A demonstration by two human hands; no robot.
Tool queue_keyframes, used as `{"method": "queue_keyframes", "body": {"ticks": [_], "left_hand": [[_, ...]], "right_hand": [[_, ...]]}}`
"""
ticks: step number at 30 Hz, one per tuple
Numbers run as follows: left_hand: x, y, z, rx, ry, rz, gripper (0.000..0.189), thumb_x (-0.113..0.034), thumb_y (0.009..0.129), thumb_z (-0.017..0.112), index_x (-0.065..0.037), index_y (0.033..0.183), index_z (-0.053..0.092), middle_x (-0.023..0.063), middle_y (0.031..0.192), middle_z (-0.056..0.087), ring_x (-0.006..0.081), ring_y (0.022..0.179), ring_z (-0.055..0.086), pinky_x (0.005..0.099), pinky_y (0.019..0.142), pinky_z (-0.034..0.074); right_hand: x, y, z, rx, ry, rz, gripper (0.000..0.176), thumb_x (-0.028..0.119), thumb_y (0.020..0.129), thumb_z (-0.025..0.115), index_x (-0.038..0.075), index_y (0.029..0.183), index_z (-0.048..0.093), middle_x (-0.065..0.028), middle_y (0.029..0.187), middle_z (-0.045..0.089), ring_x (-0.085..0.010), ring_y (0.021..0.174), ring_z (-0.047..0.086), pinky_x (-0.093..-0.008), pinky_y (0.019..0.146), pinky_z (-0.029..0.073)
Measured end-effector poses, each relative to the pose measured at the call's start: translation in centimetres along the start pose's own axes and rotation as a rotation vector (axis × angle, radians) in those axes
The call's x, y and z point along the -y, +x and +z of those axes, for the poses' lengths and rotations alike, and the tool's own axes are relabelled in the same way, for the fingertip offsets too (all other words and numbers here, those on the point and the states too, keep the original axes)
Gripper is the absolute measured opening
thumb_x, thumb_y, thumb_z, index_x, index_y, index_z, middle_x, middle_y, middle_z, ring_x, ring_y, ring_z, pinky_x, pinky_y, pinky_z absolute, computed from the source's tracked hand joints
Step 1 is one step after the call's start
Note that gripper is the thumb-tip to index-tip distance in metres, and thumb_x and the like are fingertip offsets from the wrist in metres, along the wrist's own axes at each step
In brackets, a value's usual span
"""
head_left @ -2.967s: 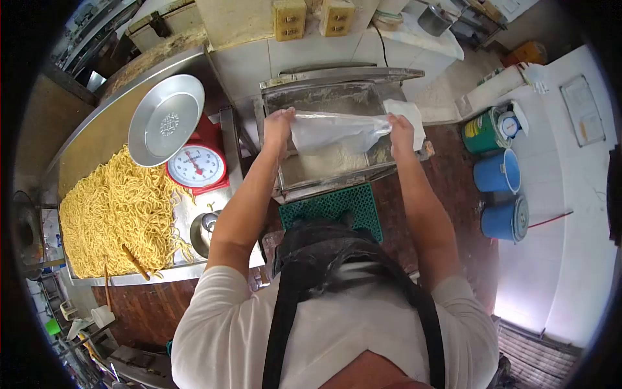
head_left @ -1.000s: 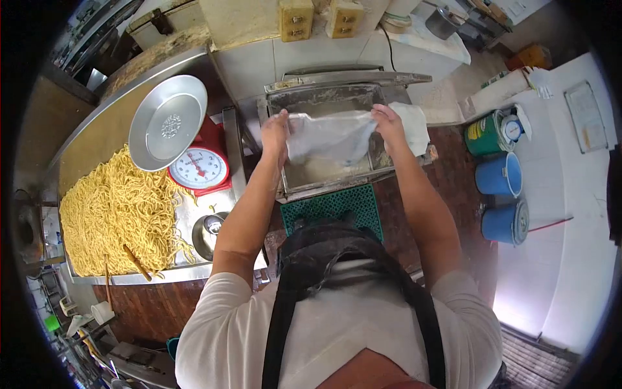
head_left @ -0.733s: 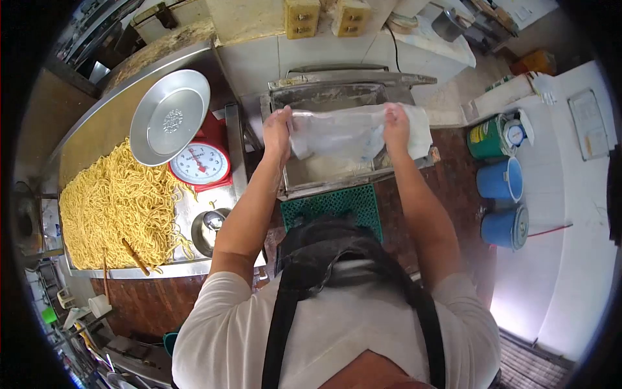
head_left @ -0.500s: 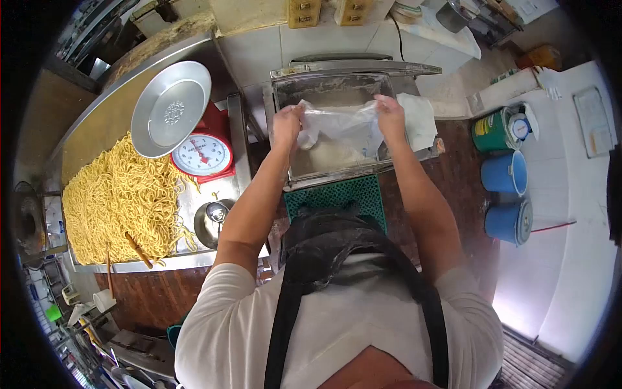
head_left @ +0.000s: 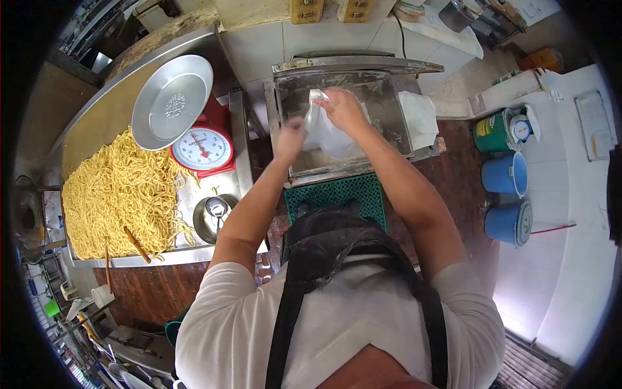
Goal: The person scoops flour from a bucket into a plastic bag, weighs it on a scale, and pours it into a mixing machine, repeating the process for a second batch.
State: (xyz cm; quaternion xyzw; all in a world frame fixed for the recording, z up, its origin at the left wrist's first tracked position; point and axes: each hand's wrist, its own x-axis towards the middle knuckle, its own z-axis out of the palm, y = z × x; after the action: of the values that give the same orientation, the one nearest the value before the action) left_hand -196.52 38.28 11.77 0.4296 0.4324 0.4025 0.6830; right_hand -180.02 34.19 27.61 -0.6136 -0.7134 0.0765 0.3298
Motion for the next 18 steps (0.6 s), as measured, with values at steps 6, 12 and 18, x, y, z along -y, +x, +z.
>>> {"method": "queue_keyframes", "body": {"ticks": [6,12,18], "left_hand": [[4.3,0.8,1.9,-0.027,0.965,0.314,0.032,-0.01,0.082,0.065,-0.006,0.114,0.067,0.0221,0.103,0.064,0.0408,0.097,0.063,0.0465,0.087,0.05],[1.7,2.0,2.4,0.168,1.032,0.318,0.034,-0.018,0.084,0.066,-0.011,0.117,0.069,0.018,0.108,0.067,0.0356,0.107,0.061,0.0448,0.099,0.044],[1.1,3.3,5.5,0.102,1.111,0.367,0.02,-0.024,0.086,0.065,-0.007,0.095,0.072,0.02,0.099,0.068,0.0375,0.097,0.064,0.0469,0.087,0.05]], "right_hand": [[1.7,0.6,-4.6,0.014,0.002,-0.102,0.022,0.019,0.084,0.069,-0.001,0.092,0.066,-0.019,0.09,0.064,-0.0424,0.086,0.061,-0.0479,0.074,0.049],[0.0,0.6,-8.6,-0.056,0.04,-0.085,0.021,0.014,0.082,0.071,0.0,0.097,0.067,-0.0194,0.093,0.065,-0.0422,0.089,0.061,-0.0453,0.075,0.05],[-0.2,0.5,-9.5,-0.188,-0.073,-0.077,0.021,0.014,0.082,0.07,0.005,0.1,0.07,-0.0161,0.094,0.065,-0.0398,0.088,0.062,-0.0456,0.076,0.051]]}}
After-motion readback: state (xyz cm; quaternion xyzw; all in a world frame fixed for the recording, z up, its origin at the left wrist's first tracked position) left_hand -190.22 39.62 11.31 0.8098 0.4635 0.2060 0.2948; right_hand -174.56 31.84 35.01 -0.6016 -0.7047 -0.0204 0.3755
